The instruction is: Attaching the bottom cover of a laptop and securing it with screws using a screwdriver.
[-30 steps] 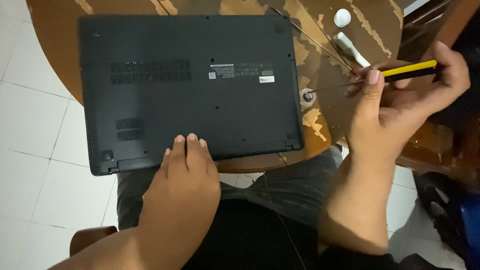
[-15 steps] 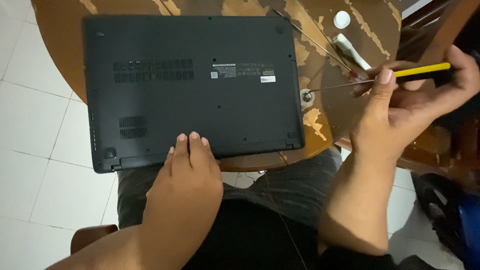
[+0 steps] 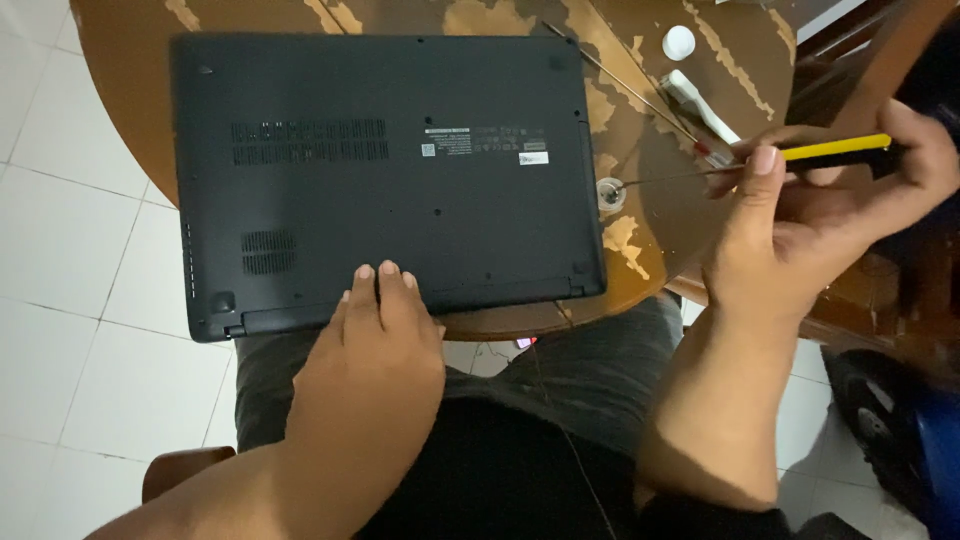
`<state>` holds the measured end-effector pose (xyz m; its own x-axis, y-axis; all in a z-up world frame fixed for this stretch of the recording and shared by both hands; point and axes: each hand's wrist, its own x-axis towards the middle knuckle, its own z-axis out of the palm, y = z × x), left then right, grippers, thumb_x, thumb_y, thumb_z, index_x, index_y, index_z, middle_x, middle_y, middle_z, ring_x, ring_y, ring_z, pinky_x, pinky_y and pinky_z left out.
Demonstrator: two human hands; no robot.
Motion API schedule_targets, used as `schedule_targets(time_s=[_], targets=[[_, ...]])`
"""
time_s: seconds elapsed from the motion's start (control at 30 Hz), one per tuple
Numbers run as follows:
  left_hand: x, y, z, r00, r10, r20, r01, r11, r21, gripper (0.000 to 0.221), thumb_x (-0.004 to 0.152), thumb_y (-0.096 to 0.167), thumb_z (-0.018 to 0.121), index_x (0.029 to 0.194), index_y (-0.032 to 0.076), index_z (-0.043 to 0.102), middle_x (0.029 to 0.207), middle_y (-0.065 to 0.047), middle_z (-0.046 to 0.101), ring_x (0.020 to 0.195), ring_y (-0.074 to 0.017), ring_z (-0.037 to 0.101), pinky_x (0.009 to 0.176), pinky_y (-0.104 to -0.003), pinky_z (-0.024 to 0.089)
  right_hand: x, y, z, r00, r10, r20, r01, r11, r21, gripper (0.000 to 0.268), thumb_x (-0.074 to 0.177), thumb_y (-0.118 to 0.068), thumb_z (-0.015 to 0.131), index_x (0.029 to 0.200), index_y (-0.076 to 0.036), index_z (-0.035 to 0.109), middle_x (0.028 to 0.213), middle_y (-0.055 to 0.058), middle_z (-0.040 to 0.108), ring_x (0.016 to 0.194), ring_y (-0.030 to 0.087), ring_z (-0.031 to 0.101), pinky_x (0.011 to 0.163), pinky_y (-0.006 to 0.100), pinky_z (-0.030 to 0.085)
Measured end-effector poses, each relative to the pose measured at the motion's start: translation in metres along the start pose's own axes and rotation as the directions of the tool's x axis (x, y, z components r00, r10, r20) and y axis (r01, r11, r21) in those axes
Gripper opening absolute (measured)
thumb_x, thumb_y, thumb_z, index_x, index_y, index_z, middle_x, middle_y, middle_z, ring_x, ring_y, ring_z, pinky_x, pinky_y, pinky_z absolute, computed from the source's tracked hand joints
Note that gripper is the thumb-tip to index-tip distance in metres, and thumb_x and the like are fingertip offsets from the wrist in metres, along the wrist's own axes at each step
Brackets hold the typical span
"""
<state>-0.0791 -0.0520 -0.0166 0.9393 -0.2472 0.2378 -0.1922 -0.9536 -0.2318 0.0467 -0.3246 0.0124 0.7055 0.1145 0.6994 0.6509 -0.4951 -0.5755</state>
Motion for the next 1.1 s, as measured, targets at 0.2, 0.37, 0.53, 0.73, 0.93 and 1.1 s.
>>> schedule_targets(time_s=[0.2,0.37,0.53,0.73,0.93,1.1], targets=[[0.021,-0.019,-0.008,0.991,0.118,-0.057,-0.12,0.992,-0.037,0.029,0.104,0.038,0.066,0.082,0.019,0.066,0.076,0.002,0.06,0.073,-0.016,0.065,0.06,-0.027,0.052,0.001,0.002,0.002,0.997,0.072,-0.029,-0.07,0.996,0.052,0.038,0.125,0.001,0.051,0.145,-0.021,0.027,0.1,0.026,0.053,0.071,0.027,0.051,0.068,0.036,0.053],[0.035,-0.025,-0.01,0.993,0.117,0.017,-0.116,0.99,-0.079,0.044,0.108,0.036,0.065,0.068,0.025,0.052,0.062,0.004,0.048,0.056,-0.0157,0.05,0.05,-0.03,0.04,-0.001,0.019,-0.002,0.987,0.116,-0.115,-0.099,0.985,0.138,0.038,0.123,-0.005,0.056,0.144,-0.021,0.03,0.109,0.022,0.048,0.08,0.027,0.053,0.069,0.035,0.047],[0.054,-0.018,-0.02,0.982,0.089,0.165,-0.106,0.99,0.094,0.051,0.114,0.043,0.06,0.065,0.03,0.05,0.056,0.01,0.046,0.05,-0.0098,0.05,0.047,-0.025,0.036,-0.003,0.025,-0.004,0.961,0.234,-0.146,-0.196,0.952,0.234,0.034,0.123,-0.012,0.055,0.144,-0.024,0.032,0.097,0.02,0.055,0.077,0.024,0.051,0.071,0.034,0.044],[0.108,-0.004,-0.021,0.959,0.134,0.25,-0.08,0.973,-0.215,0.032,0.107,0.03,0.062,0.077,0.023,0.067,0.072,0.001,0.067,0.064,-0.026,0.068,0.049,-0.038,0.051,0.0,0.035,0.0,0.927,0.349,-0.138,-0.298,0.908,0.293,0.034,0.12,0.004,0.044,0.141,-0.017,0.029,0.093,0.026,0.063,0.065,0.026,0.057,0.063,0.034,0.055],[0.163,0.028,0.004,0.952,0.24,0.188,-0.078,0.787,-0.611,0.02,0.096,0.026,0.071,0.105,0.009,0.076,0.094,-0.012,0.067,0.084,-0.0384,0.065,0.064,-0.055,0.055,-0.003,0.055,-0.004,0.864,0.476,-0.165,-0.388,0.838,0.383,0.033,0.121,0.005,0.047,0.14,-0.017,0.031,0.092,0.02,0.062,0.06,0.024,0.057,0.06,0.034,0.055],[0.183,0.05,0.021,0.96,0.22,0.174,-0.002,0.626,-0.78,0.028,0.09,0.031,0.075,0.111,0.015,0.08,0.105,-0.008,0.066,0.099,-0.0345,0.062,0.09,-0.058,0.041,-0.004,0.068,-0.005,0.754,0.625,-0.203,-0.484,0.737,0.472,0.031,0.114,-0.005,0.053,0.136,-0.02,0.037,0.094,0.018,0.066,0.07,0.02,0.066,0.056,0.032,0.056]])
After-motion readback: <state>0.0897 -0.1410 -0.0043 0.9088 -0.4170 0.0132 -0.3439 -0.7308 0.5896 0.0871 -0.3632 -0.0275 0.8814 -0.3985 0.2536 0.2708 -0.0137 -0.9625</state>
